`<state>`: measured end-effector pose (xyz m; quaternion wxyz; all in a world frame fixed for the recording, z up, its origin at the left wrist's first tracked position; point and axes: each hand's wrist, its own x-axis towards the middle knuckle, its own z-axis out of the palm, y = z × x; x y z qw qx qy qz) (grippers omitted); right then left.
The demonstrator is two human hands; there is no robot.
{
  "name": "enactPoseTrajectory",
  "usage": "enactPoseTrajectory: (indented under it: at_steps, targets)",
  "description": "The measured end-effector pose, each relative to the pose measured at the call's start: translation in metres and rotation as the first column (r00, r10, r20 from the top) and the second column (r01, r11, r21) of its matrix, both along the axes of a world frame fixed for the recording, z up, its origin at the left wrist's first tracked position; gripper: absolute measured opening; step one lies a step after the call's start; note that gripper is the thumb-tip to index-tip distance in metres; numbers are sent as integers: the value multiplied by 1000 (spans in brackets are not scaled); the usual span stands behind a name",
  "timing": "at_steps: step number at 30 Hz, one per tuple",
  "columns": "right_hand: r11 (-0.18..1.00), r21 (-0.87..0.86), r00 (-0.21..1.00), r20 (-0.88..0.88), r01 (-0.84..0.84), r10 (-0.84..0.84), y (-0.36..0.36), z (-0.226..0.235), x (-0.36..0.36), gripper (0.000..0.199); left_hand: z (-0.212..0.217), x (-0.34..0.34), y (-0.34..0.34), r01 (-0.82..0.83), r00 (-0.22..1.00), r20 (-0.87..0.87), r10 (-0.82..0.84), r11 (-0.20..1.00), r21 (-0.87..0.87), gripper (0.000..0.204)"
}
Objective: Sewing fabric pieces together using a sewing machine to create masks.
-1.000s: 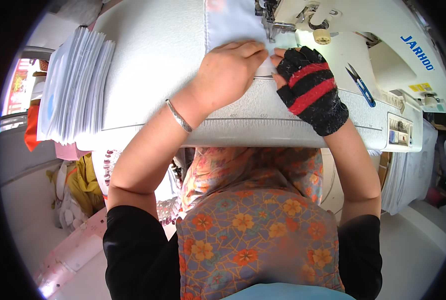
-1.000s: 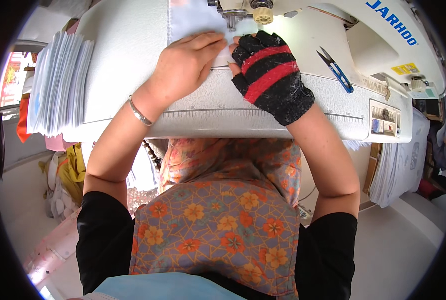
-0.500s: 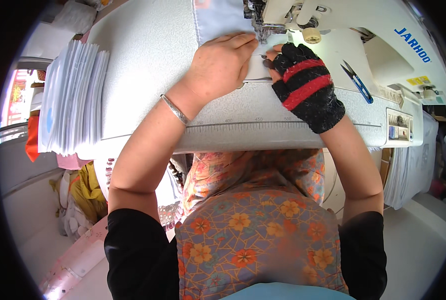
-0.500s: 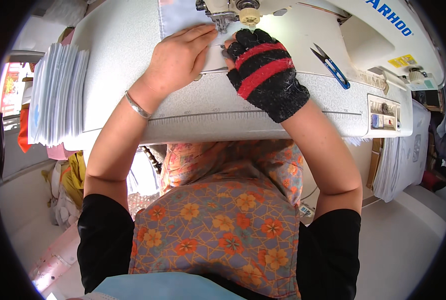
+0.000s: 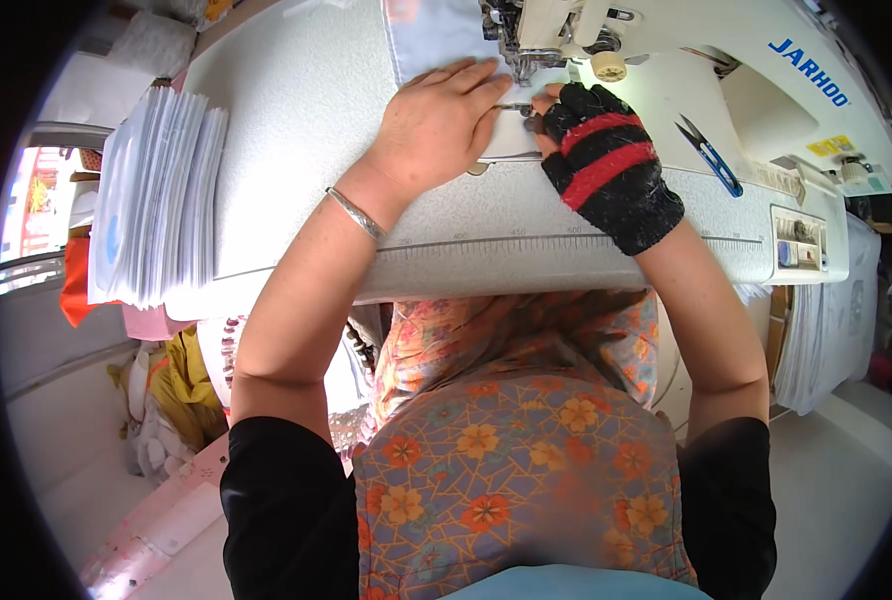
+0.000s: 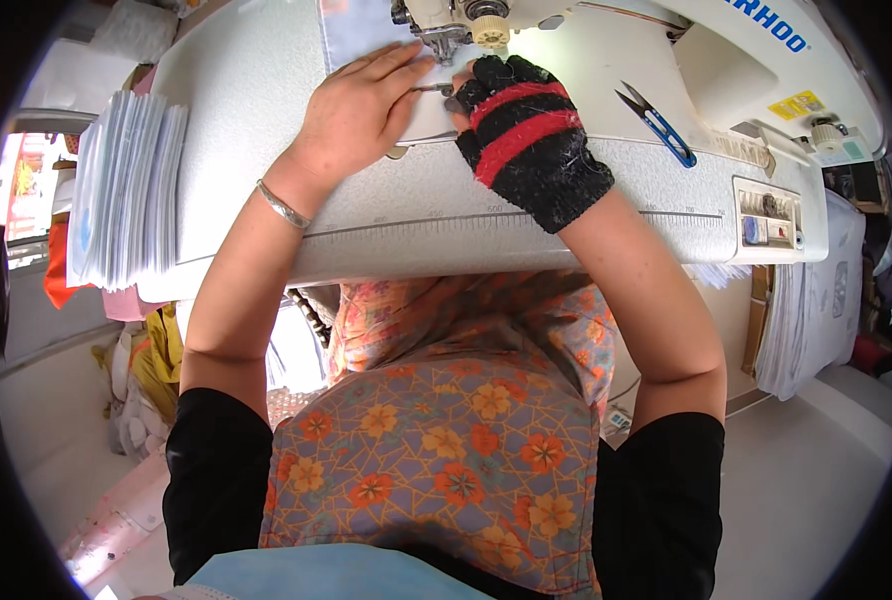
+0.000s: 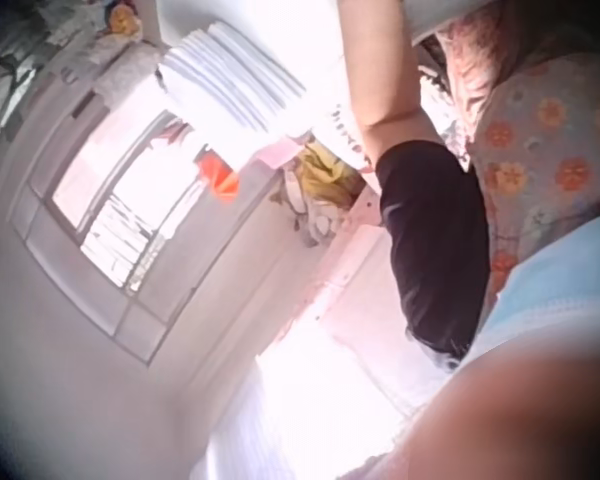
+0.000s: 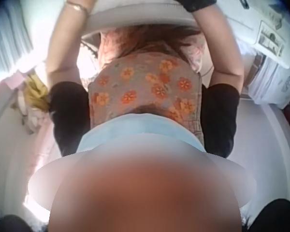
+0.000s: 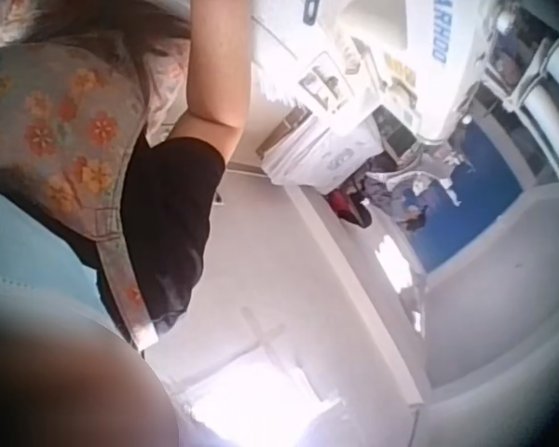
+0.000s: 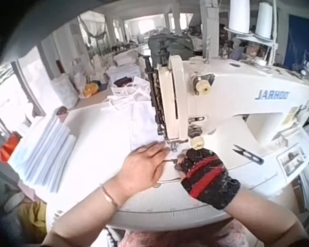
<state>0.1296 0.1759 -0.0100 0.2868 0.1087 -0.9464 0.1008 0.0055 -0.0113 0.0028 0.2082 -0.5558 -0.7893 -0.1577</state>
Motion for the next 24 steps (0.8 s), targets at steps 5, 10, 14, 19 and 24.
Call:
enactPoseTrajectory:
  at_steps: [5, 10, 14, 19, 24]
  targets:
    - [997, 47, 998, 25, 59, -60, 0, -2, -2, 31, 4, 2, -1, -10, 1000, 4, 10, 999, -44, 33]
    - [988, 93, 992, -18, 123, -122, 0, -2, -6, 32, 20, 17, -3, -42, 992, 117, 54, 993, -110, 30]
    - [957, 164, 956, 130, 240, -262, 4, 2, -5, 31, 30, 13, -10, 54, 985, 173, 2, 947, -317, 28]
    - [999, 44, 999, 41, 18, -19, 11, 2, 0, 34, 11, 17, -18, 136, 988, 93, -126, 985, -110, 38]
    - [992, 50, 991, 75, -112, 108, 6, -13, -5, 41, 0, 31, -16, 53, 983, 180, -24, 986, -158, 46]
